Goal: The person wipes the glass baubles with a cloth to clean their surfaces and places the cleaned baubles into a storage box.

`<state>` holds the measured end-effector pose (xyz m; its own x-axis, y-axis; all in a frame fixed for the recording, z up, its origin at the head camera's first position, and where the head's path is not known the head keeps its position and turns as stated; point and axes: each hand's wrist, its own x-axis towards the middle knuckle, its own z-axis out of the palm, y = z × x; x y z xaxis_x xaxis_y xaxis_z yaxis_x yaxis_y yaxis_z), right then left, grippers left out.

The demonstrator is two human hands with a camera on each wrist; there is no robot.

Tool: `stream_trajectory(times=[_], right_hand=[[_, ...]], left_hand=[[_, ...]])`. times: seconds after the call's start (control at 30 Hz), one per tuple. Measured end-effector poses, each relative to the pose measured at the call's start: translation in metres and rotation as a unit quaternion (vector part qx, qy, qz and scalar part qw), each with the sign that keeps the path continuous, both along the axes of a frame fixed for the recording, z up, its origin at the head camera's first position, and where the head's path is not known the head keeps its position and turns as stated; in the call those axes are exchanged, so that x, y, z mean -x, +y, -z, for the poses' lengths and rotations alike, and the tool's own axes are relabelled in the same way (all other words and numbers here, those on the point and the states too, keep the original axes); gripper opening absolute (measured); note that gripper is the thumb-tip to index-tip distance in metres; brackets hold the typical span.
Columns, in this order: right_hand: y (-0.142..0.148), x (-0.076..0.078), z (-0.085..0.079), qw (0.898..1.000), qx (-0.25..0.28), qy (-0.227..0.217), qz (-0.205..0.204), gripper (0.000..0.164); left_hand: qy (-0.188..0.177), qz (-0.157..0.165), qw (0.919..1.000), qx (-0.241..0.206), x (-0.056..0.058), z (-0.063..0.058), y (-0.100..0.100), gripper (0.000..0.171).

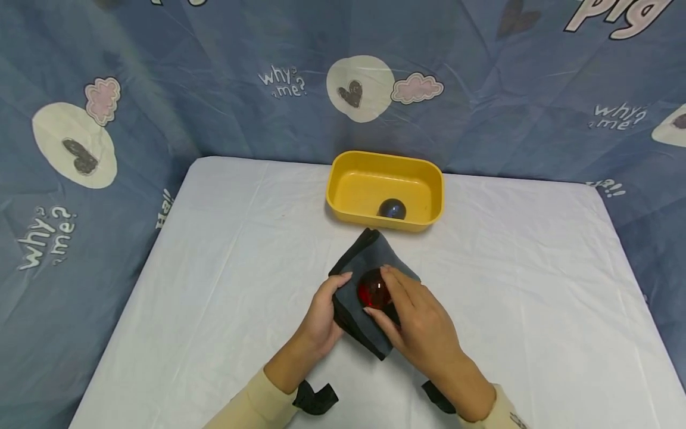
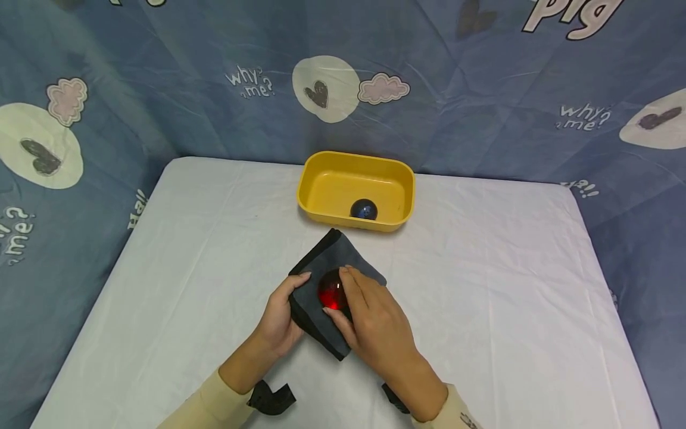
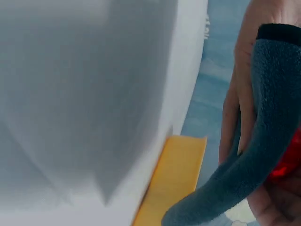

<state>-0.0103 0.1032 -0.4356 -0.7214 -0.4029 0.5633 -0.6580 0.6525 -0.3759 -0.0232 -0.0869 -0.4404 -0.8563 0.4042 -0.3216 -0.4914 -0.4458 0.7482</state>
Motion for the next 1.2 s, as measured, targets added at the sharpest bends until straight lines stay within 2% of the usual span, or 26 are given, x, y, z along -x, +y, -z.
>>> stream_trajectory(times=[0.23,0.47,0.63,0.87,1.1,1.2], right_hand=[[-0.007,0.003,0.005,0.997,0.05,-0.032,0.054,0.063],[-0.01,0.004,0.007,0.988,0.077,-0.093,0.101,0.067],[-0.008,0.004,0.005,0.988,0.071,-0.108,0.089,0.066],[-0.003,0.002,-0.006,0.994,0.015,-0.083,0.076,0.077],[-0.003,0.002,-0.009,0.996,0.014,-0.065,0.06,0.06],[-0.004,0.003,-0.007,0.995,0.027,-0.071,0.061,0.061]], left_hand=[[-0.008,-0.007,0.9999,-0.001,-0.001,-0.001,0.0,0.063],[-0.011,-0.01,0.9999,0.005,-0.002,-0.003,-0.002,0.062],[-0.01,-0.017,0.9998,0.003,-0.002,-0.005,-0.002,0.06],[-0.001,-0.009,0.9999,0.008,-0.002,-0.007,-0.001,0.061],[-0.008,-0.007,0.9998,0.016,-0.003,-0.006,0.0,0.062],[-0.011,-0.008,0.9997,0.022,-0.003,-0.006,0.0,0.061]])
